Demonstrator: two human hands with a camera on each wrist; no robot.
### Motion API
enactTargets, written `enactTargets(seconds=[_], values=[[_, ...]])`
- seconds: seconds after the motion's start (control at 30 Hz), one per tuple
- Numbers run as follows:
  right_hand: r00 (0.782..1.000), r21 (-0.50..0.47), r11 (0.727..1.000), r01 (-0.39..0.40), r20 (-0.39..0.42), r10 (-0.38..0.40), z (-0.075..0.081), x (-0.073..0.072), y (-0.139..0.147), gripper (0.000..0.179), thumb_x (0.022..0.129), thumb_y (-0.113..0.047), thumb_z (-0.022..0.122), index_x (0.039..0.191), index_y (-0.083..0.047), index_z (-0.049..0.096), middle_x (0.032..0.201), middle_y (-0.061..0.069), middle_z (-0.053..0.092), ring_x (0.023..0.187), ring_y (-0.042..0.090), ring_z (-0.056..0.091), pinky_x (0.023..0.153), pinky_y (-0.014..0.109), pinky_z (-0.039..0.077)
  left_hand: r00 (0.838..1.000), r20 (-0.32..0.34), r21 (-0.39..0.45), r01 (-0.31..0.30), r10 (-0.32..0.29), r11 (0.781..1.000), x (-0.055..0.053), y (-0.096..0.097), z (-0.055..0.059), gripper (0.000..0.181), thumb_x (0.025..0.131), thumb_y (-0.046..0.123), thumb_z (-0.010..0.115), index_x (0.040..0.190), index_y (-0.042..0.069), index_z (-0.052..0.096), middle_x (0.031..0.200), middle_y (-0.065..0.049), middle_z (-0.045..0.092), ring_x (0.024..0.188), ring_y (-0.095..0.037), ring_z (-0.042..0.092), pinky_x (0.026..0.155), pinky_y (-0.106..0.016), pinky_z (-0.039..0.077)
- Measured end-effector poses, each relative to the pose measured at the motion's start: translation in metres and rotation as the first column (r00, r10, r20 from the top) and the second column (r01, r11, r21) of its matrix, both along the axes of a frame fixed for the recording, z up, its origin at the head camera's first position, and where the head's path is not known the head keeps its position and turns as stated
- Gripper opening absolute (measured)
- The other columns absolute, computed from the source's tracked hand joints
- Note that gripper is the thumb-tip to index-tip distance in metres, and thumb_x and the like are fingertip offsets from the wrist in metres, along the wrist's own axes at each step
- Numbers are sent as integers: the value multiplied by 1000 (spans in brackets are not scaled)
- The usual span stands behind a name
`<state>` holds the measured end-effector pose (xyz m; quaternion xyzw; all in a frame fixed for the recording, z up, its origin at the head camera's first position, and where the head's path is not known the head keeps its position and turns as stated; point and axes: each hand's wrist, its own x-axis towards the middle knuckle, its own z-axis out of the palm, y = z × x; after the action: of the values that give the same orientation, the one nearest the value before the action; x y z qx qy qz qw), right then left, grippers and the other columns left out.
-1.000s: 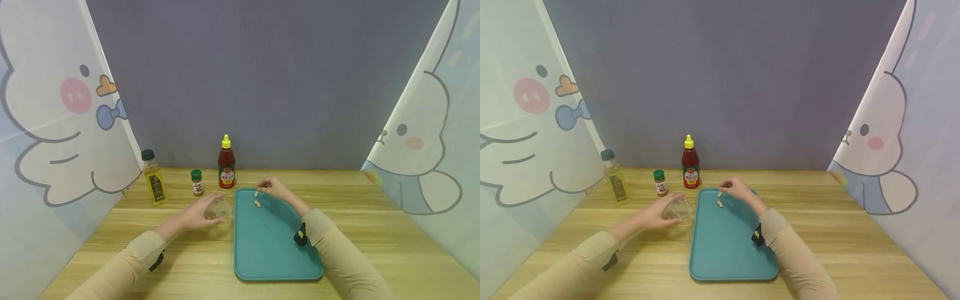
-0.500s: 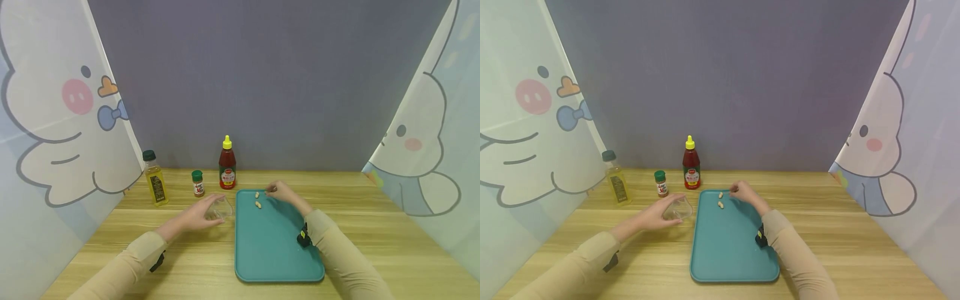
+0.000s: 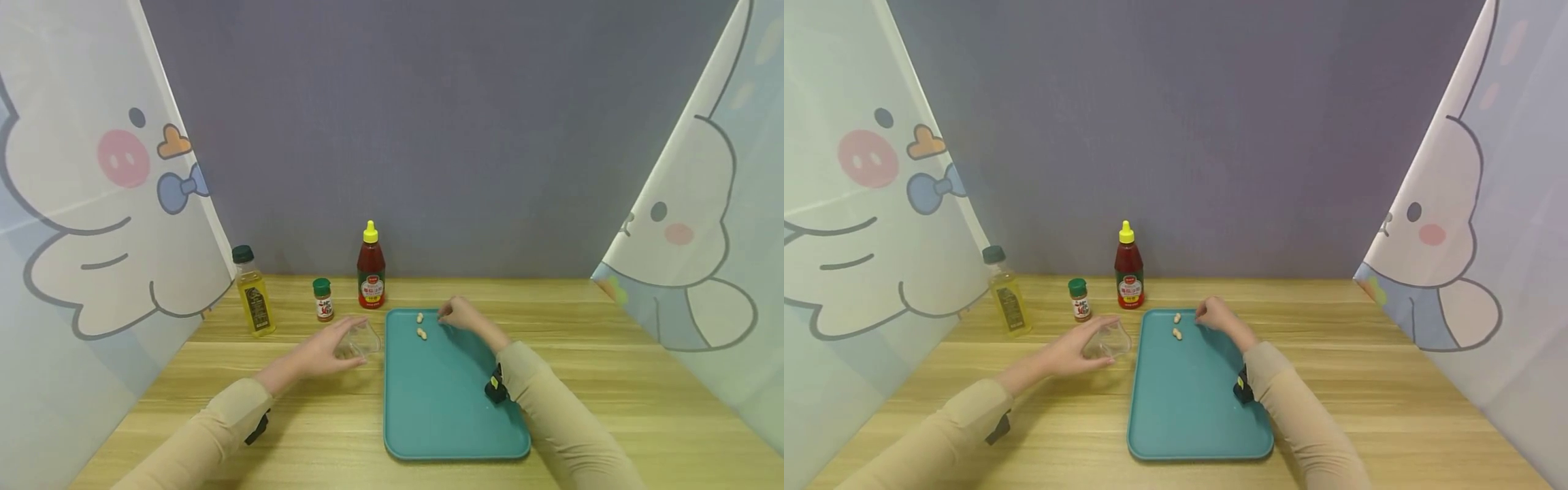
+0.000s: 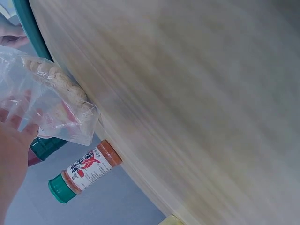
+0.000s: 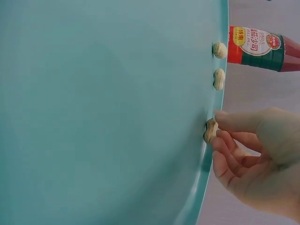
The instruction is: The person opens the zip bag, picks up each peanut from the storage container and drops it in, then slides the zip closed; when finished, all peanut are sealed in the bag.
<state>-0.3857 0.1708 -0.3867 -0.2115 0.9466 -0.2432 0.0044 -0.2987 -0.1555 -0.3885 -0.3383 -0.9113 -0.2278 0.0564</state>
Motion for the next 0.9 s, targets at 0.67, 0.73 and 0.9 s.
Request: enactTargets(seconds=[0.67, 0.73, 0.9], values=[[996, 14, 999, 29, 86, -30, 1, 4, 15, 17, 84, -10, 69, 99, -3, 71, 98, 11, 67, 89, 25, 62, 73, 36, 53, 1000, -14, 18, 17, -17, 1000, -1, 1, -1, 76, 83, 43, 68, 144, 10, 35, 137, -8, 49, 121, -25, 51, 101, -47, 43], [995, 11, 999, 35, 90, -35, 0, 5, 16, 15, 84, -9, 69, 97, -3, 71, 95, 11, 67, 84, 23, 61, 70, 35, 53, 1000, -12, 18, 18, -18, 1000, -1, 1, -1, 76, 83, 43, 68, 144, 11, 35, 137, -7, 49, 121, -25, 51, 101, -47, 43], [992, -15, 998, 68, 104, -66, 0, 6, 16, 15, 83, -12, 71, 94, -3, 71, 91, 10, 68, 77, 18, 60, 66, 33, 51, 1000, -3, 11, 13, -13, 1000, -2, 1, -2, 77, 83, 48, 66, 145, 13, 34, 137, -7, 49, 121, -25, 52, 100, -46, 44]])
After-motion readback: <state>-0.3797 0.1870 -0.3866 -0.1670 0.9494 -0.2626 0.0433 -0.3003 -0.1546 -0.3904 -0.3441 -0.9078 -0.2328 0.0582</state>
